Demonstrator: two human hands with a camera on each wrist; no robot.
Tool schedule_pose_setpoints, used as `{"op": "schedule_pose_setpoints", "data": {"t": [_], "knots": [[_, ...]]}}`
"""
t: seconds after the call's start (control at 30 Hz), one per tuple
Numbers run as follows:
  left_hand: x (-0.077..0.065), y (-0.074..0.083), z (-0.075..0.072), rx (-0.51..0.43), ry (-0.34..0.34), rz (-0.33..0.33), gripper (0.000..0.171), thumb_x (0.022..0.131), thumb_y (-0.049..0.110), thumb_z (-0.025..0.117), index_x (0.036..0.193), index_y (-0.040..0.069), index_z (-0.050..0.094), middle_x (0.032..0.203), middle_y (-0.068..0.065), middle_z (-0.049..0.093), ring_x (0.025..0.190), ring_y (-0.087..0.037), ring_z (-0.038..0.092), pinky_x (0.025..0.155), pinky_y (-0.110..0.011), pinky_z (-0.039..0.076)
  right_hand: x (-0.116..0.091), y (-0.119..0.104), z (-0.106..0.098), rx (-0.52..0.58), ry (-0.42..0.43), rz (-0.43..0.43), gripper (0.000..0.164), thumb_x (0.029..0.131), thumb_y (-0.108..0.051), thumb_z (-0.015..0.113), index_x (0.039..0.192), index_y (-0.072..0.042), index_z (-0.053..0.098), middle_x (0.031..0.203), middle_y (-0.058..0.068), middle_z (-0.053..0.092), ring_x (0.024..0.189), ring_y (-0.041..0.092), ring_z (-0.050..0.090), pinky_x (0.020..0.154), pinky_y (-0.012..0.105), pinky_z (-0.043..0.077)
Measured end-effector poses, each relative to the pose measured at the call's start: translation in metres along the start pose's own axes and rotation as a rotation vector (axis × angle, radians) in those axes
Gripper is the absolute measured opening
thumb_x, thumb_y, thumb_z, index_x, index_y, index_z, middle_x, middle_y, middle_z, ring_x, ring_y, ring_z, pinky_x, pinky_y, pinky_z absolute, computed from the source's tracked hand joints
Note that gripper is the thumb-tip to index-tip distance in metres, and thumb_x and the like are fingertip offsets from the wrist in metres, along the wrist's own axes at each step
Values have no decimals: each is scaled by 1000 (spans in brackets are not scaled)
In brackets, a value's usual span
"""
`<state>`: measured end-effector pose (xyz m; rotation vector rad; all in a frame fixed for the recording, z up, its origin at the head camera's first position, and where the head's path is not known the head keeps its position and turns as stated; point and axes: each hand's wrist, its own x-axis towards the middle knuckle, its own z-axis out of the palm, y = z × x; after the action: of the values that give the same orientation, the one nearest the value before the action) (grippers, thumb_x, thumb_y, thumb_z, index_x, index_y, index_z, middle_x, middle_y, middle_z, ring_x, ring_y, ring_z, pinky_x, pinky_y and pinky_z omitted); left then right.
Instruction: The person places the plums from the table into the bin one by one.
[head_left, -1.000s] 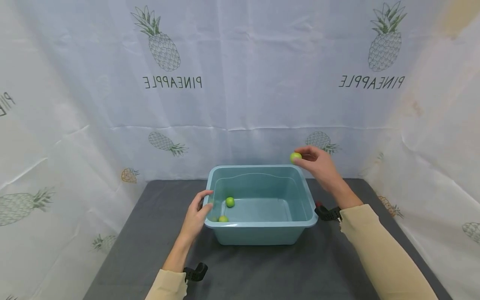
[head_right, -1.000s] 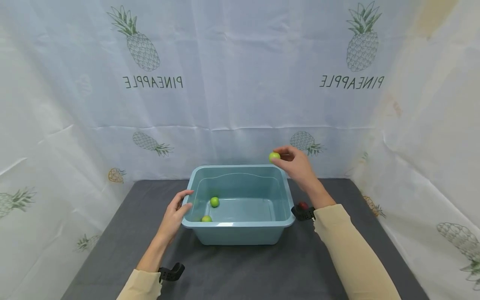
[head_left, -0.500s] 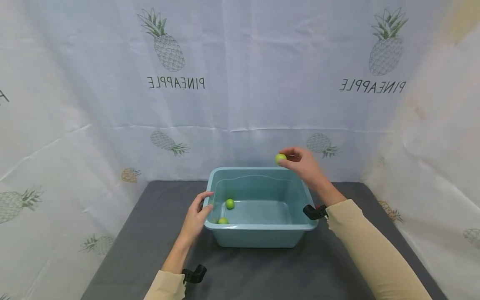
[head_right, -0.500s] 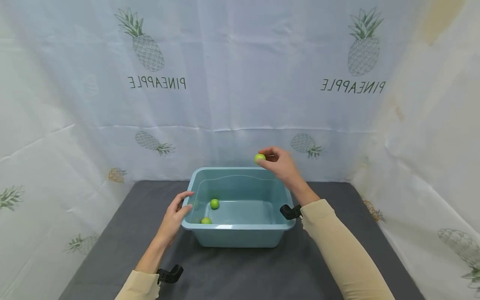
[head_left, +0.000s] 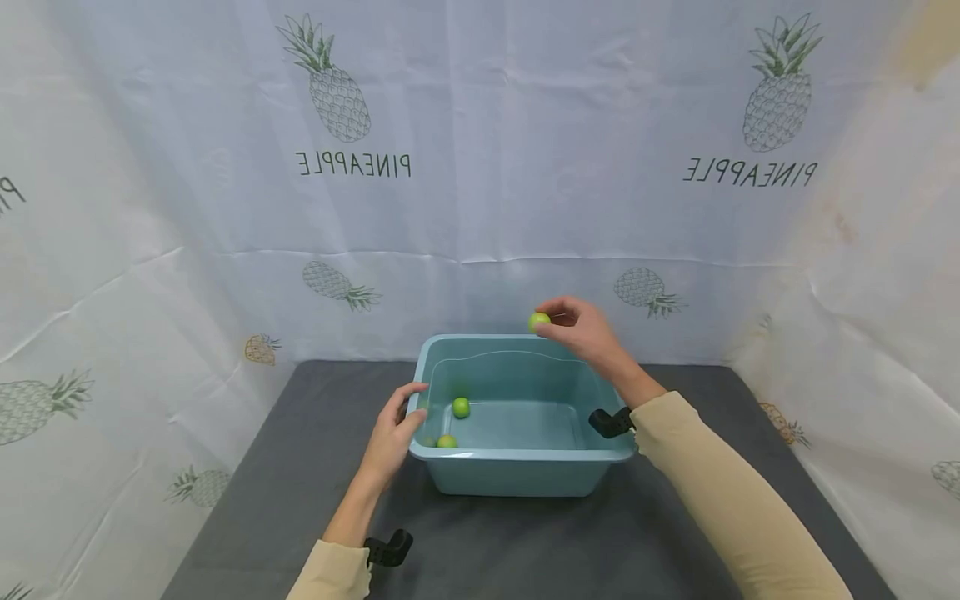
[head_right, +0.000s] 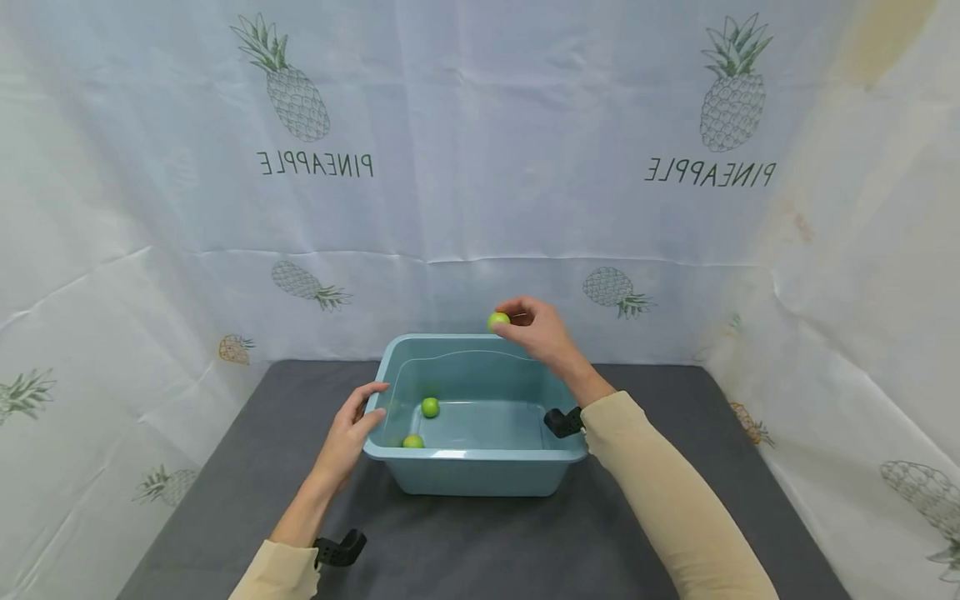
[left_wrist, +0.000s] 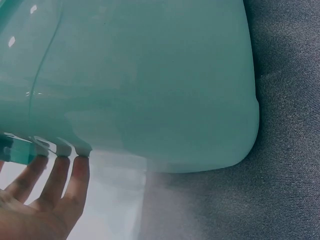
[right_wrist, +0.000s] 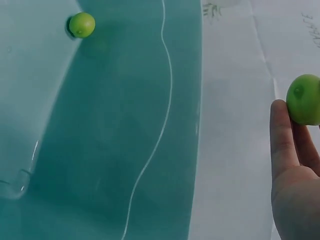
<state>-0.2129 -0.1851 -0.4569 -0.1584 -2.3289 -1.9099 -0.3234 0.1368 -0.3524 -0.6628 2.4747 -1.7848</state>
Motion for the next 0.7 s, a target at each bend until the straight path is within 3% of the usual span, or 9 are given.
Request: {"op": "schedule_pose_setpoints", "data": {"t": [0.17, 0.7], "knots": [[2, 0, 3, 7, 19, -27, 39, 104, 11, 54, 143, 9, 52, 156, -12, 40, 144, -32, 40, 107, -57, 37, 2, 4, 7, 7, -16, 6, 39, 97, -20, 72, 130, -2, 61, 126, 16, 61, 116, 30, 60, 99, 46, 47], [2, -1, 4, -15, 4, 4, 37, 105, 9, 53, 142, 9, 52, 156, -14, 40, 144, -33, 40, 108, -56, 35, 12, 29, 32, 66, -60, -8, 35, 97, -15, 71, 127, 2, 62, 123, 19, 61, 114, 35, 60, 98, 48, 47]]}}
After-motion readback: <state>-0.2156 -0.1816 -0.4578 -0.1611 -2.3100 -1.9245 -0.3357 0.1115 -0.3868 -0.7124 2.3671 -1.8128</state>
